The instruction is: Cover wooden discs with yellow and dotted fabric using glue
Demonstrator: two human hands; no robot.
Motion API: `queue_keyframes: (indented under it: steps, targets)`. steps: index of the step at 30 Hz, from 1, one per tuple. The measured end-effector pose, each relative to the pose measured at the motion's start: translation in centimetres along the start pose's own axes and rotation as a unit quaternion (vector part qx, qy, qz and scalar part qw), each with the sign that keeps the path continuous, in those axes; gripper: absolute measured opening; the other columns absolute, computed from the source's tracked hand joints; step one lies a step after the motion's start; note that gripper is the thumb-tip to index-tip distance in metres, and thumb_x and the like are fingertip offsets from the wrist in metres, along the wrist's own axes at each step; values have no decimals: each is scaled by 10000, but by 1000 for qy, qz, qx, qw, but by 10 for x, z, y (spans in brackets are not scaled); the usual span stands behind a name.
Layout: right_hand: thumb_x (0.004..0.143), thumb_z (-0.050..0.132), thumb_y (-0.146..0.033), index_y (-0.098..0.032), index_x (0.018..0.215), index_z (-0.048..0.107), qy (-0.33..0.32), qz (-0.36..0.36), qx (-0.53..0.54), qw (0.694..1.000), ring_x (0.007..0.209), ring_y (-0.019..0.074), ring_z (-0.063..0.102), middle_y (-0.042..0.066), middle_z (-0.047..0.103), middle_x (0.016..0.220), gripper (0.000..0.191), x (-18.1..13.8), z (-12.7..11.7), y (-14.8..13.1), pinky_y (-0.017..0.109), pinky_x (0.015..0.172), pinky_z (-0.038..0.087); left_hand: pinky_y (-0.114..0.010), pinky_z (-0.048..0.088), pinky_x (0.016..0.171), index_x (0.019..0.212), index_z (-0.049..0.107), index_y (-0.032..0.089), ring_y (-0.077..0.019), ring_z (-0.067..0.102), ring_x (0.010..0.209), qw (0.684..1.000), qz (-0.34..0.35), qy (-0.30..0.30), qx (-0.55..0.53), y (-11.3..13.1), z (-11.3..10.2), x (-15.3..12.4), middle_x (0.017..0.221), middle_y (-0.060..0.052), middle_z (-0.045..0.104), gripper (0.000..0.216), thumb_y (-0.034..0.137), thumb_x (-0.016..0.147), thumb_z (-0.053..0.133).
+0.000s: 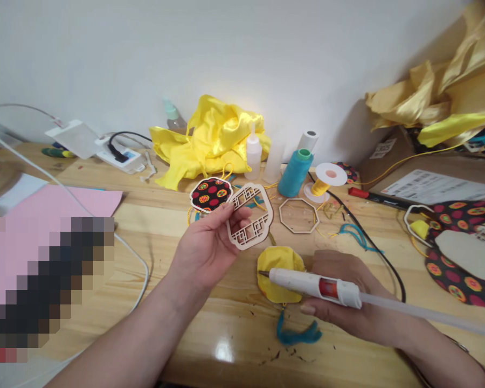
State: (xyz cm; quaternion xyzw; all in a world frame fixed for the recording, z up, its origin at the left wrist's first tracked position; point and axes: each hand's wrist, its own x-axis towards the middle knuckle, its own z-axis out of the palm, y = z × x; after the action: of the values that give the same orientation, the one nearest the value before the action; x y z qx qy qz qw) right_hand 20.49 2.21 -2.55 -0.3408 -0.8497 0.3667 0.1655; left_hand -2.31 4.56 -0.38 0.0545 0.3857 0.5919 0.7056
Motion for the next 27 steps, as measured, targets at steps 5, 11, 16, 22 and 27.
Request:
queue_keyframes:
  steps: [5,11,16,22,27]
  targets:
    - [866,576,-418,-184,657,427,-8,-14,1,1000,585,106,396,-30,441,613,347,1,-1,-1,283,563,268,-198,562,508,802,644,87,-116,658,518,1000,-8,-5,-3,0,0,1,601,-66,700,327,85,931,343]
    - [864,591,-398,-180,680,455,-13,-28,42,999,591,97,404,-36,463,624,316,1,-2,-2,271,575,279,-197,560,508,802,644,86,-113,658,516,1000,-6,2,1,-1,-1,1,596,-65,702,332,82,931,338]
    - [870,563,-420,-185,699,472,-28,-44,131,990,612,105,414,-24,478,666,304,-1,-7,0,263,563,295,-217,569,508,787,648,88,-121,659,509,1000,0,9,6,0,0,4,591,-63,701,330,83,926,349]
    - [820,565,-560,-177,598,466,-31,-52,232,971,544,101,387,-33,412,574,454,-10,-30,14,266,519,279,-226,581,535,811,662,92,-120,659,502,1000,18,6,19,-1,1,3,592,-60,703,304,93,920,378]
    - [808,626,-463,-172,588,463,-56,-1,148,987,536,86,393,-37,427,590,400,-13,-37,17,249,508,284,-222,584,546,795,659,92,-123,662,508,999,20,20,23,-2,2,3,589,-64,702,303,77,910,379]
